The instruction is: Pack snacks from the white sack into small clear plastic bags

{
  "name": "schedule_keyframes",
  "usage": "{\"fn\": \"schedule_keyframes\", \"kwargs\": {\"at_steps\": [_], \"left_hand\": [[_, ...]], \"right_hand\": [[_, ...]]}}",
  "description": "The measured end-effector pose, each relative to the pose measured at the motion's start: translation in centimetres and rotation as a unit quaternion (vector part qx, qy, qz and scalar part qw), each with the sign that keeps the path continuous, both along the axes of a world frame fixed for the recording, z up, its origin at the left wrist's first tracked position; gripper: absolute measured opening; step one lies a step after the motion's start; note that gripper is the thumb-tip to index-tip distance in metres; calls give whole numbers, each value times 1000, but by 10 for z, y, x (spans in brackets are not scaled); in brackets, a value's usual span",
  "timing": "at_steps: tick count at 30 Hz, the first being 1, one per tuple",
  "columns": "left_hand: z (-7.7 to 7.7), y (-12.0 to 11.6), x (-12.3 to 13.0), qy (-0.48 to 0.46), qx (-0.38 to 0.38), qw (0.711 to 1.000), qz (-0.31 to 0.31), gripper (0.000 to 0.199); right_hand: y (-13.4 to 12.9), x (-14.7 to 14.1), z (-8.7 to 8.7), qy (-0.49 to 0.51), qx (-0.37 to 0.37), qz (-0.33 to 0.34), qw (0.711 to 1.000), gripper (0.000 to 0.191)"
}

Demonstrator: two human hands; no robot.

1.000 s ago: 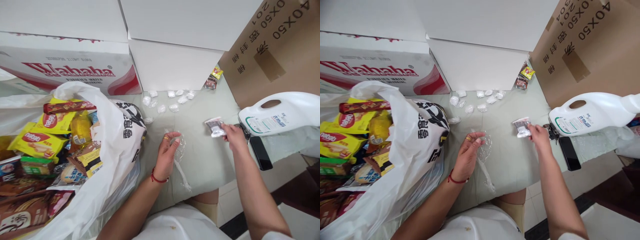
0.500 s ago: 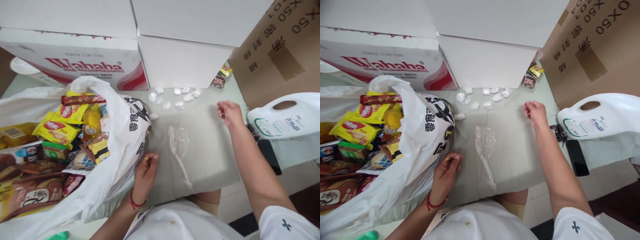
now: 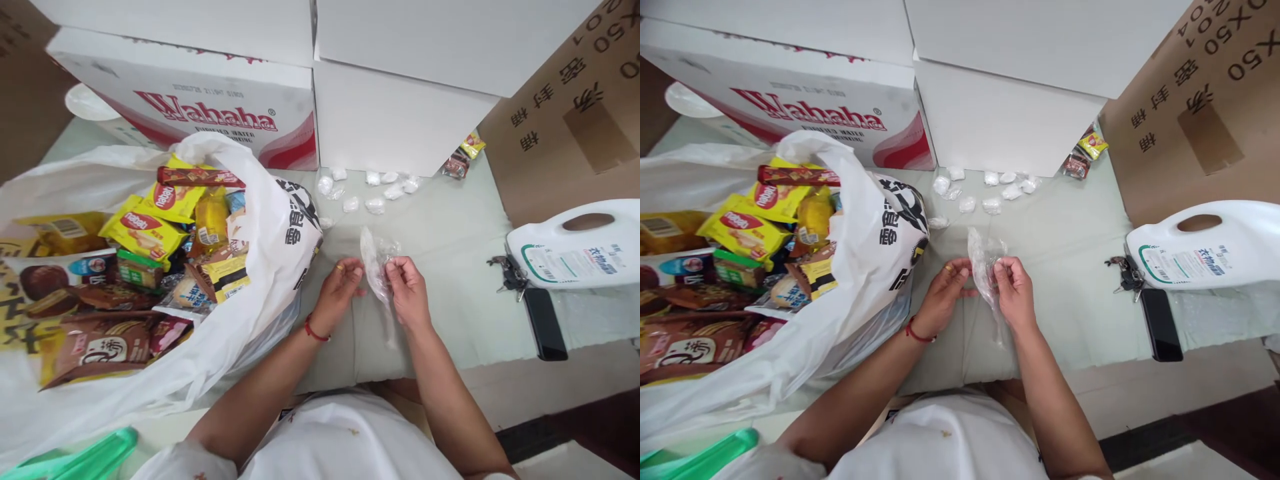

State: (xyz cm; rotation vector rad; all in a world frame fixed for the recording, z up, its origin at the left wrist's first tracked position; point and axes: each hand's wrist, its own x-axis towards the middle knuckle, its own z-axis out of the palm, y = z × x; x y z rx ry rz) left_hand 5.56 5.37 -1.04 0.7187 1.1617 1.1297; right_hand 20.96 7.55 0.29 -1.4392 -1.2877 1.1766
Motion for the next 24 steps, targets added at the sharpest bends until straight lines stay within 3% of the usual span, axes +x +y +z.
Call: {"fn": "schedule_keyframes", "kwargs": {"at_steps": [3,6,10,17,24], "left_hand": [[1,1,-5,-108,-33,991,-77,64],[-2,0,-9,-115,-19,980,-158,54],[-6,1,-10,-120,-41,986,-107,46],[3,0,-12,-254,-88,961,-72,47],[3,-6,-6,-220,-65,962,-148,47]], "right_hand": [[-4,-8,-2,-21,3,-48,999,27],[-4,-12,-6,-62,23,-76,995,28],[3,-9,-6,-35,-9,-91,995,32],[11,-8,4,32,-57,-67,996,31],[15,-7,0,57,-59,-99,992,33]]}}
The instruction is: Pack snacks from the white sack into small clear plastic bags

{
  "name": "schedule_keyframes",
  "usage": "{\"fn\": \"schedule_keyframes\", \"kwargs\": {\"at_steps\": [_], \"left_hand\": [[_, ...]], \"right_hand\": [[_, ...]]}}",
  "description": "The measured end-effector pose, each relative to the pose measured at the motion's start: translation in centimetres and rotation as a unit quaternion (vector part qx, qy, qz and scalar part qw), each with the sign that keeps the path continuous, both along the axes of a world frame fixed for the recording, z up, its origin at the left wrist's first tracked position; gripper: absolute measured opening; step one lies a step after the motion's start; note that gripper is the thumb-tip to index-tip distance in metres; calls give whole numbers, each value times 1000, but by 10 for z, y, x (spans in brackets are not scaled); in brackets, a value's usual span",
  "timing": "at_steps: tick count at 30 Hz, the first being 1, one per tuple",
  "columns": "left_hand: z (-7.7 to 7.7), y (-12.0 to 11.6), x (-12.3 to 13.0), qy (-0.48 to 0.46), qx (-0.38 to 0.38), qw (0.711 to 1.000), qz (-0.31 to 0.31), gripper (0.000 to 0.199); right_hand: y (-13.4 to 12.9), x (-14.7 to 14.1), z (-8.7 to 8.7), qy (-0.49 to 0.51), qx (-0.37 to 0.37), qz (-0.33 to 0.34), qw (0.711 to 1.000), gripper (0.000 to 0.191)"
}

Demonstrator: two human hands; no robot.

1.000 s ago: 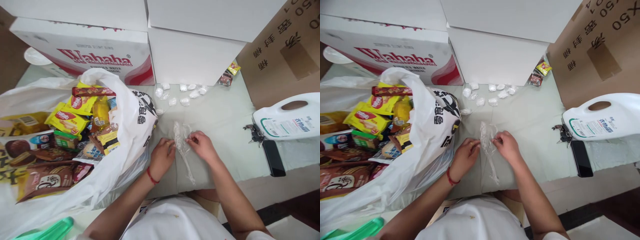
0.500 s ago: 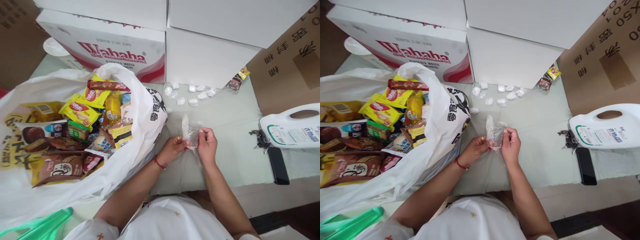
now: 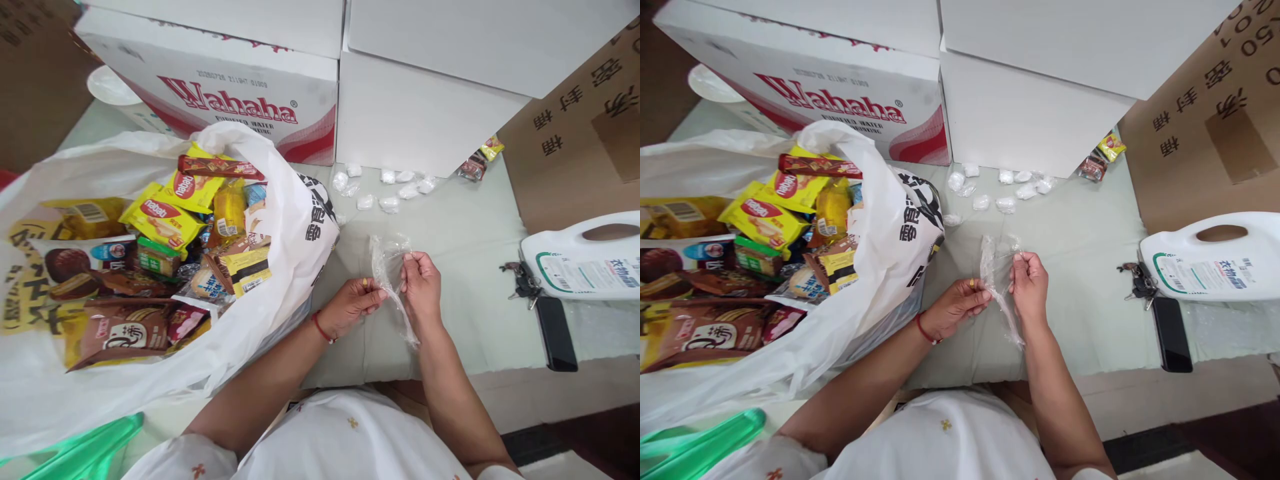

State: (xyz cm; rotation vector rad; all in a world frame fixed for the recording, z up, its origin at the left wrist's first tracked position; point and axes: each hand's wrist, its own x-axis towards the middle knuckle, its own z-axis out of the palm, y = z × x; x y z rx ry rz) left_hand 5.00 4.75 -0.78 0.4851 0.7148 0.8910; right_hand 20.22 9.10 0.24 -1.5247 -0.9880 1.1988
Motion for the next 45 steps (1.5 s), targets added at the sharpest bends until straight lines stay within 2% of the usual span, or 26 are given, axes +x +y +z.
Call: {"fn": "schedule_keyframes", "kwargs": {"at_steps": [6,10,13,15,19,21,24,26,30,33,39,45], "left_hand": [[-4,4,-5,19,-22,1000,0,41],[-3,7,-9,-26,-43,999,19,37],[-2,7,-9,-68,-56,994,67,37],[-2,7,-9,-75,-53,993,81,37],[-1,7,-8,-55,-39,995,76,38],[0,7,-9,-48,-41,994,93,41],[2,7,-9,-26,-41,992,118,45],[2,6,-7,17,-25,994,105,48],[-1,1,0,119,51,991,40,50],[-4,0,3,171,99,980,32,47],[-3,2,0,126,57,989,44,40],[4,6,-7,88,16,995,46,29]], "right_hand": [[9,15,2,-28,0,-14,1000,37],[11,21,11,23,2,5,1000,46],[4,21,17,101,-48,40,993,70],[-3,18,19,115,-100,79,985,77],[-13,9,15,89,-144,155,973,50],[-14,5,12,92,-128,129,979,44],[-10,0,10,103,-105,56,988,41],[-9,-3,9,104,-103,33,989,41],[-12,-12,6,80,-87,23,993,37],[-17,-16,3,55,-68,23,996,35],[-18,-5,0,55,-72,-9,996,38],[-19,11,12,80,-96,34,992,42]]}}
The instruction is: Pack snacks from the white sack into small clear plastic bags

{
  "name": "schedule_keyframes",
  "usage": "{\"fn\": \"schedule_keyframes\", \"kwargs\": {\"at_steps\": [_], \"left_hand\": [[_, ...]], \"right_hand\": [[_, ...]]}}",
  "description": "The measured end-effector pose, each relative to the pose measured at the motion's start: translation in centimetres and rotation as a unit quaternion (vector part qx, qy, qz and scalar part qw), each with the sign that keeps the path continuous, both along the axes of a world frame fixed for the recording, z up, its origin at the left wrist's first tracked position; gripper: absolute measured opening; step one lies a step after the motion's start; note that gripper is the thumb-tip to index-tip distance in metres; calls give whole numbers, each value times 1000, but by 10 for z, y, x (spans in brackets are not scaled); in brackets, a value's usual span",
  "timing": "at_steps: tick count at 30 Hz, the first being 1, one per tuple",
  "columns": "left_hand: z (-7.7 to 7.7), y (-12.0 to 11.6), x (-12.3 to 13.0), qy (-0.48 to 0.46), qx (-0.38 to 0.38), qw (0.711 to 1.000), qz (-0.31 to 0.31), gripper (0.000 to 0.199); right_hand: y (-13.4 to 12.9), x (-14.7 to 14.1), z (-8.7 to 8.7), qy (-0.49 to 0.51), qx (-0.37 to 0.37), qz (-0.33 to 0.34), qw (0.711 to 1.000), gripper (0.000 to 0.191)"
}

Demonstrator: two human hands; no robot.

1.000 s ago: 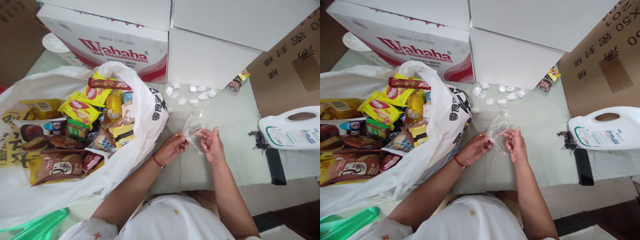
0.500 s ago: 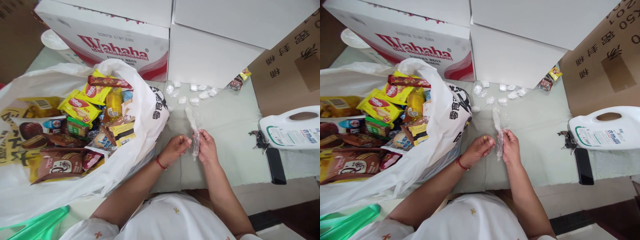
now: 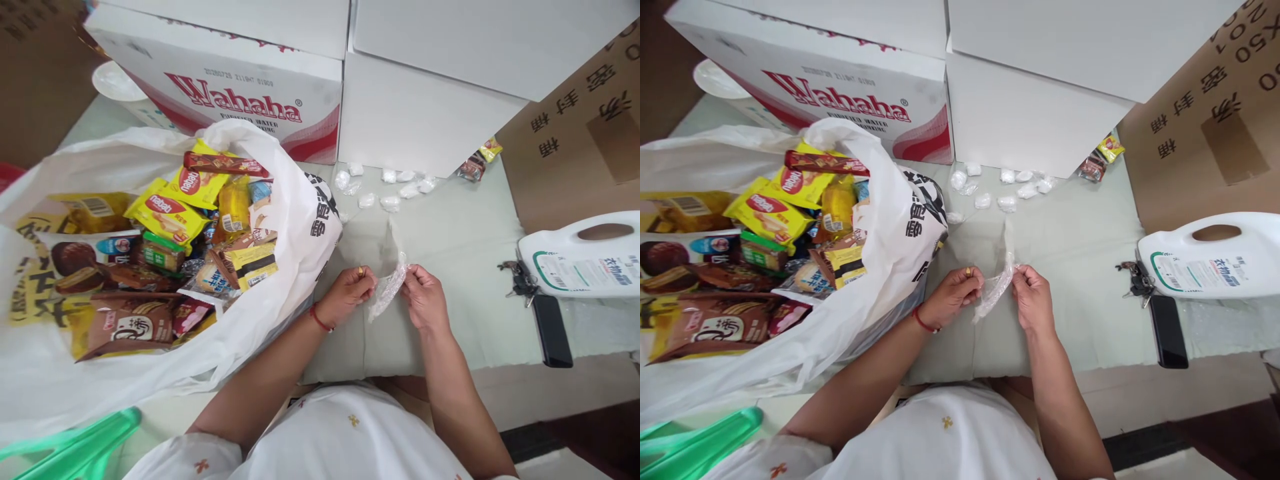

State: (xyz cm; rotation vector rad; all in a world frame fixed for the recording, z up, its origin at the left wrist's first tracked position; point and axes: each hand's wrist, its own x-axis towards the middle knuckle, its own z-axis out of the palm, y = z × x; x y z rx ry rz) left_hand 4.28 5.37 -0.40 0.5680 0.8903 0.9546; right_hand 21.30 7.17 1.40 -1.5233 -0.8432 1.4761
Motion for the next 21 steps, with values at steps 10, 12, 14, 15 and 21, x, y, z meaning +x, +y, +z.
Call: {"fn": "schedule_keyframes", "kwargs": {"at_steps": [10,12,14,15,21], "left_hand": [[-3,-4,1,83,47,993,65,35],[-1,-8,4,167,123,971,115,33],[1,-11,6,237,183,948,105,32],[2,-13,7,257,196,942,87,32],[-3,-10,7,112,92,987,64,40]], "right_hand": [[-12,8,9,-32,38,20,999,38],[-15,9,8,-113,82,29,990,35],[-18,8,7,-165,101,57,980,32],[-19,7,8,-176,101,73,976,31],[-15,9,11,-125,82,113,982,34]]}}
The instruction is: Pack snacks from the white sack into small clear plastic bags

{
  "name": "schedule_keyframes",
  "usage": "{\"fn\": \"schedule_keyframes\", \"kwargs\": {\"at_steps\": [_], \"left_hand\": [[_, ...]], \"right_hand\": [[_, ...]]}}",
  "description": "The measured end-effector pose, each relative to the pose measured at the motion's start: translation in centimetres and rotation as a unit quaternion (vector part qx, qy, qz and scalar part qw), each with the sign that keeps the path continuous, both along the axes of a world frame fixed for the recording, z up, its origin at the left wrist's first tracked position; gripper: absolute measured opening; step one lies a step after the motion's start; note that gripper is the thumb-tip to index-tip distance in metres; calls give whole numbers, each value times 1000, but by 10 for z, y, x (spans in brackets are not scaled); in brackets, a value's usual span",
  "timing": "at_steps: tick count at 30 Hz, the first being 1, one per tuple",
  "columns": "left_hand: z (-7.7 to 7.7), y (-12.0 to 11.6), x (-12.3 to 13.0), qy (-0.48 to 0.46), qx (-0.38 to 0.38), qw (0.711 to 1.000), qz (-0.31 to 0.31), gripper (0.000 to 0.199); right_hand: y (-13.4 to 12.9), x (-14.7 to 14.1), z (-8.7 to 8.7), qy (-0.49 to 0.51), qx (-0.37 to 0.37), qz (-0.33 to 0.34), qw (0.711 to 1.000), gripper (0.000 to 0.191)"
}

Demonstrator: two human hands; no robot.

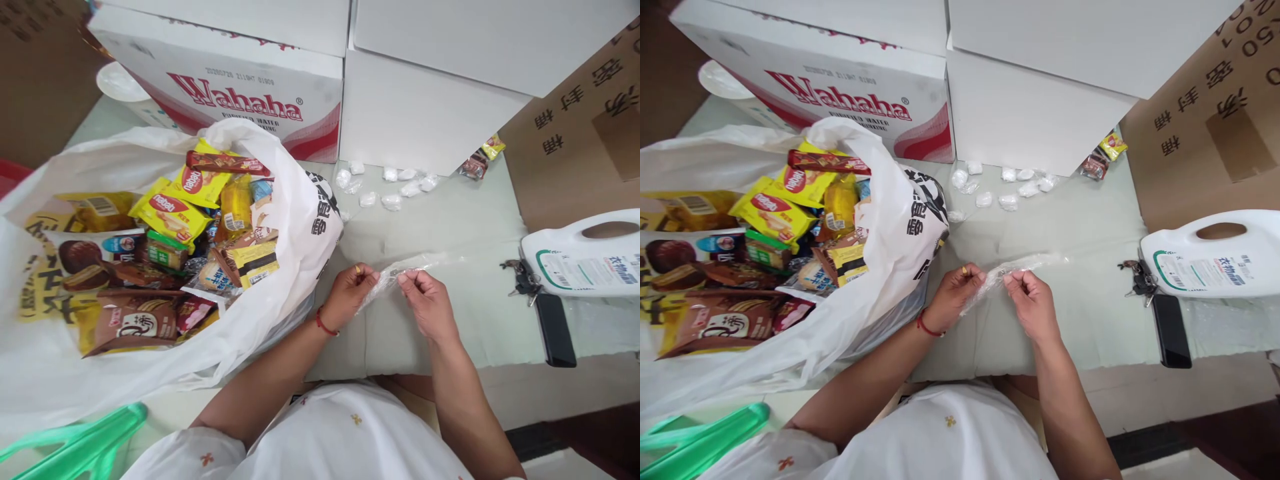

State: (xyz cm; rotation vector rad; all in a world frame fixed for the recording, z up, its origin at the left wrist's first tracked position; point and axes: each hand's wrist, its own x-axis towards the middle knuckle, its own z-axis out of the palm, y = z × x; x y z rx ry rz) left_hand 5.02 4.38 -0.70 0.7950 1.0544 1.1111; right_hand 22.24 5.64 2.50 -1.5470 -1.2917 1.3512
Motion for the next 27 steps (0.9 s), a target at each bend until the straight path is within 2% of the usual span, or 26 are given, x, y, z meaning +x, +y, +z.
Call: {"fn": "schedule_keyframes", "kwargs": {"at_steps": [3,7,12,15,17,18,24,27], "left_hand": [[-1,3,-3,-115,-47,992,-4,44],[1,5,-5,-210,-87,974,-1,44],[-2,9,-11,-340,-169,924,-50,41],[-5,8,-12,-315,-214,915,-132,38],[-6,5,-10,-281,-221,912,-200,47],[-6,3,-8,-267,-217,914,-215,50],[-4,-4,-1,-212,-245,934,-150,62],[-4,-6,3,-181,-212,954,-106,54]], "right_hand": [[2,6,4,64,-57,6,996,38],[2,14,9,96,-106,28,989,41],[-2,18,0,81,-65,34,994,37],[-5,17,-10,31,-44,86,995,35],[-6,16,-15,-14,-20,125,992,32],[-6,16,-16,-38,-3,139,990,31],[-8,16,-2,-161,82,206,962,28],[-11,15,5,-193,100,249,944,25]]}}
